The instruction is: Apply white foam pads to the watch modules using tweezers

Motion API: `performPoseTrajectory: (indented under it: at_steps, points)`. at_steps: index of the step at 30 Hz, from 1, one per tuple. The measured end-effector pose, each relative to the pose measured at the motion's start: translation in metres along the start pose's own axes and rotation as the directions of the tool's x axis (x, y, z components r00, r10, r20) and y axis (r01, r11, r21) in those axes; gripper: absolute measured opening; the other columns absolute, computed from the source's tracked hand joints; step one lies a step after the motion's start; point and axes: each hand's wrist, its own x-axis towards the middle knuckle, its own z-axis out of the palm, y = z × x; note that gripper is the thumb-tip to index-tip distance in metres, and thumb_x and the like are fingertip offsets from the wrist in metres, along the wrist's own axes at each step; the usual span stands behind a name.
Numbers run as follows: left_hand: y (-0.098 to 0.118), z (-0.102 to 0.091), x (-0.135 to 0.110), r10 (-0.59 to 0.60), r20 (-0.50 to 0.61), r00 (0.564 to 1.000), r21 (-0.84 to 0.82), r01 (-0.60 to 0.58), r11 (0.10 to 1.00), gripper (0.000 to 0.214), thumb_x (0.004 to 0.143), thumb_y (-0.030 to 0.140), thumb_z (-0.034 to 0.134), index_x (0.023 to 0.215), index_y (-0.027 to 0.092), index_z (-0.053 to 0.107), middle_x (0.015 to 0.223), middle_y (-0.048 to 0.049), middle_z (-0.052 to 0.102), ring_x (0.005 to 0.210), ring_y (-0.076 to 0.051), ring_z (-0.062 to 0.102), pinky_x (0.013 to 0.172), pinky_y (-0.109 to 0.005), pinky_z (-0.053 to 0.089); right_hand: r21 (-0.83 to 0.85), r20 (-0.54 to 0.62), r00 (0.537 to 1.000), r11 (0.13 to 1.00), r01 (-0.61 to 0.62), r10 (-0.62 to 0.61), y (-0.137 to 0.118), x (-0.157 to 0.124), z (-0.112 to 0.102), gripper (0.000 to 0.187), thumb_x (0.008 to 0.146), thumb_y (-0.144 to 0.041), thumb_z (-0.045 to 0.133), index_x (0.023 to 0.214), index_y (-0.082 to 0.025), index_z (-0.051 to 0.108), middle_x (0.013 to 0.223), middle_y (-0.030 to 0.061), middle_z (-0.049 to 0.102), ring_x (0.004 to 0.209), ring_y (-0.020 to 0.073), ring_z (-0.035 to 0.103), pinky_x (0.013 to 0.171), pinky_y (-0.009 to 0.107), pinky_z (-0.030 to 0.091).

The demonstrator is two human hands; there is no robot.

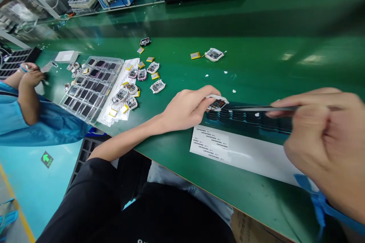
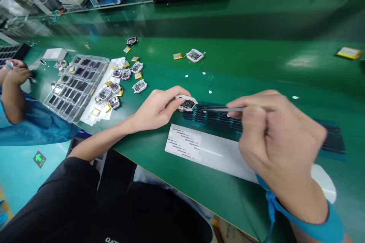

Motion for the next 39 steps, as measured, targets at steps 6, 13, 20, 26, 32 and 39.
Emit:
performPoseTrajectory:
  at_steps: [6,13,20,26,32,39]
  points:
    - [0.000,-0.005,0.002,-0.012,0.029,1.000,0.077,0.009,0.997,0.034,0.108,0.027,0.036,0.121,0.014,0.064,0.075,0.0007,0.065,0.062,-0.013,0.051,0.065,-0.027,0.036,0.092,0.046,0.990,0.987,0.129,-0.134,-0.004,0.011,0.010,0.028,0.108,-0.027,0.043,0.089,-0.028,0.064,0.090,0.0005,0.078,0.075,0.0149,0.073,0.061,0.034,0.050]
    - [0.000,-0.012,0.004,0.016,0.238,0.971,0.070,-0.033,0.997,0.024,0.104,0.024,0.047,0.115,0.016,0.067,0.079,0.0010,0.072,0.063,-0.012,0.053,0.065,-0.026,0.035,0.158,0.109,0.984,0.980,0.124,-0.142,0.001,0.013,0.013,0.027,0.106,-0.030,0.046,0.091,-0.029,0.068,0.090,0.0014,0.079,0.078,0.0174,0.075,0.070,0.033,0.059]
    - [0.001,-0.026,0.003,0.195,0.358,0.913,0.037,-0.222,0.974,0.026,0.106,0.026,0.048,0.108,0.019,0.073,0.088,-0.0013,0.079,0.067,-0.012,0.060,0.065,-0.027,0.034,0.145,0.102,0.979,0.977,0.159,-0.175,-0.004,0.014,0.013,0.015,0.103,-0.038,0.062,0.098,-0.029,0.073,0.090,-0.0017,0.081,0.065,0.0143,0.072,0.057,0.030,0.055]
    - [-0.002,-0.022,0.004,0.144,0.396,0.907,0.150,-0.219,0.964,0.025,0.105,0.022,0.047,0.112,0.019,0.071,0.102,-0.0029,0.082,0.078,-0.015,0.068,0.065,-0.029,0.032,0.098,0.045,0.977,0.974,0.205,-0.210,-0.001,0.008,0.012,0.011,0.101,-0.036,0.067,0.100,-0.031,0.076,0.094,-0.0048,0.082,0.060,0.0130,0.071,0.042,0.029,0.045]
    - [-0.003,-0.020,0.004,0.138,0.404,0.904,0.214,-0.241,0.947,0.026,0.105,0.021,0.045,0.112,0.022,0.069,0.111,-0.0014,0.082,0.082,-0.016,0.071,0.062,-0.031,0.029,0.076,0.042,0.970,0.969,0.234,-0.238,-0.004,0.008,0.015,0.010,0.103,-0.032,0.065,0.105,-0.028,0.074,0.094,-0.0043,0.082,0.064,0.0128,0.075,0.044,0.026,0.048]
    - [-0.004,-0.019,0.004,0.127,0.409,0.903,0.278,-0.256,0.926,0.024,0.106,0.022,0.044,0.112,0.025,0.067,0.113,0.0008,0.082,0.084,-0.016,0.071,0.059,-0.031,0.026,0.082,0.074,0.951,0.952,0.294,-0.300,-0.007,0.008,0.022,0.016,0.102,-0.024,0.065,0.091,-0.026,0.076,0.095,-0.0054,0.082,0.070,0.0138,0.077,0.051,0.024,0.057]
